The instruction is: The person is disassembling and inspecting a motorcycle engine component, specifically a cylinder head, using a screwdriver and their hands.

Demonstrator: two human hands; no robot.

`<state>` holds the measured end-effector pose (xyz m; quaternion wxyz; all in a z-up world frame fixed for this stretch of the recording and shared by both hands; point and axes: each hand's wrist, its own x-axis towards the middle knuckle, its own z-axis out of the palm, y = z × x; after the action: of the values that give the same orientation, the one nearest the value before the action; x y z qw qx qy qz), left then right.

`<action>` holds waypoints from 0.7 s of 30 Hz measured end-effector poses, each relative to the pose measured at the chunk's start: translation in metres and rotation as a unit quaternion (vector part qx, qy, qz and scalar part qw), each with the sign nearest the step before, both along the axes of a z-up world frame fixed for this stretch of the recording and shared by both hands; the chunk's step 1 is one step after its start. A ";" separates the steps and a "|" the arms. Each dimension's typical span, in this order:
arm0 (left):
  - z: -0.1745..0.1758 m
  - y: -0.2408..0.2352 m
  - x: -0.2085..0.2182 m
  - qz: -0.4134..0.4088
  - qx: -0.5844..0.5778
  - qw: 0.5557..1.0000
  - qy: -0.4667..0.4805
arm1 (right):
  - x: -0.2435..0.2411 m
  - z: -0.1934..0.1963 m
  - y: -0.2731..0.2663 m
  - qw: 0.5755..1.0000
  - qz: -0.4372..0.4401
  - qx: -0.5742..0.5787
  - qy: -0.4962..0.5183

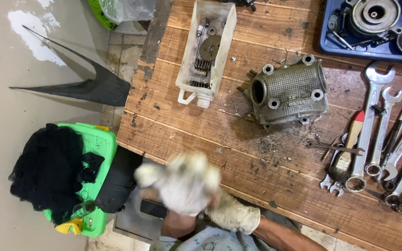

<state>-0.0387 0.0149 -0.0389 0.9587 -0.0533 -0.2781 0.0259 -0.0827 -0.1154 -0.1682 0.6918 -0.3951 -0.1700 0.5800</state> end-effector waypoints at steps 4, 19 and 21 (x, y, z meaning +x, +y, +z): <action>-0.011 0.007 0.017 0.141 0.140 0.912 0.359 | -0.012 -0.043 0.014 0.992 -0.026 -0.120 0.013; -0.004 0.009 0.045 0.412 0.777 0.341 0.332 | 0.065 0.094 -0.026 0.941 -0.100 -0.173 -0.272; -0.020 0.006 0.052 0.409 0.854 0.160 0.280 | 0.069 0.096 -0.023 0.899 -0.188 -0.130 -0.374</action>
<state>0.0128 0.0204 -0.0591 0.2659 0.9309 0.1800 0.1741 -0.0138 -0.1385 -0.0719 0.6159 -0.6940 -0.2620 0.2651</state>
